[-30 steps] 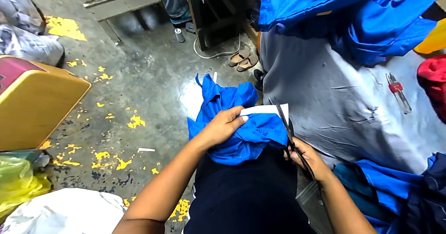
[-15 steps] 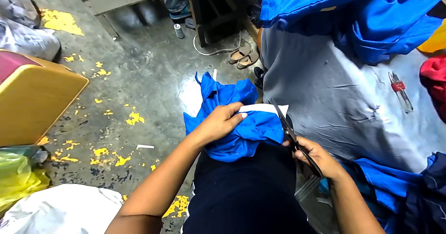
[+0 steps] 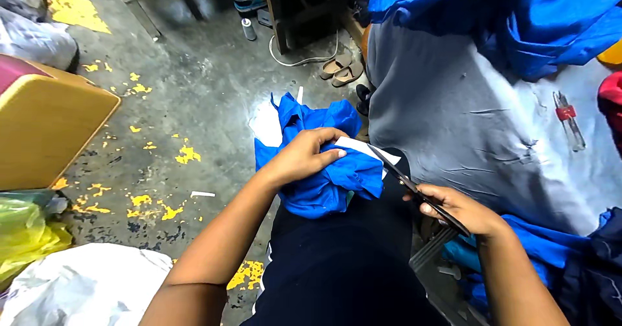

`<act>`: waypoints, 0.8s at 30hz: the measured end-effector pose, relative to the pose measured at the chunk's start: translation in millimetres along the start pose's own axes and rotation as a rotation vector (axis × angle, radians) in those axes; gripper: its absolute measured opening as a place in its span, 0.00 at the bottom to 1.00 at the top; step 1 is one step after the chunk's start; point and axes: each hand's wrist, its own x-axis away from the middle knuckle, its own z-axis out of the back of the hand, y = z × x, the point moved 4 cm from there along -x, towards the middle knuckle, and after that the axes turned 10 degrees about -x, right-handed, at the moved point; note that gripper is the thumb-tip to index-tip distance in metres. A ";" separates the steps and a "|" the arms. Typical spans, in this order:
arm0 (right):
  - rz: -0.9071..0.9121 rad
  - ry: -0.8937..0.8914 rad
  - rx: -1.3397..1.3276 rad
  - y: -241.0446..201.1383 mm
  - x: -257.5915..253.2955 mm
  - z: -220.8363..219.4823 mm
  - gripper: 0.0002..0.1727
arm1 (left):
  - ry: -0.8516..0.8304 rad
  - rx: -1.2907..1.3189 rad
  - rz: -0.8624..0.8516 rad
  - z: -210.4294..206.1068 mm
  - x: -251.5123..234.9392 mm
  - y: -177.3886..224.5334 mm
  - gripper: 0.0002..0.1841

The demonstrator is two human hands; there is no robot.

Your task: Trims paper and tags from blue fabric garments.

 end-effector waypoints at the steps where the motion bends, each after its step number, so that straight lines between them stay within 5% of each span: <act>1: 0.002 -0.006 -0.005 0.1 -0.7 0.3 0.33 | -0.004 0.011 0.005 1.0 -0.5 -1.6 0.10; 24: 0.011 -0.055 -0.018 1.0 -5.0 1.6 0.31 | -0.209 0.212 -0.045 5.2 -7.3 -13.7 0.03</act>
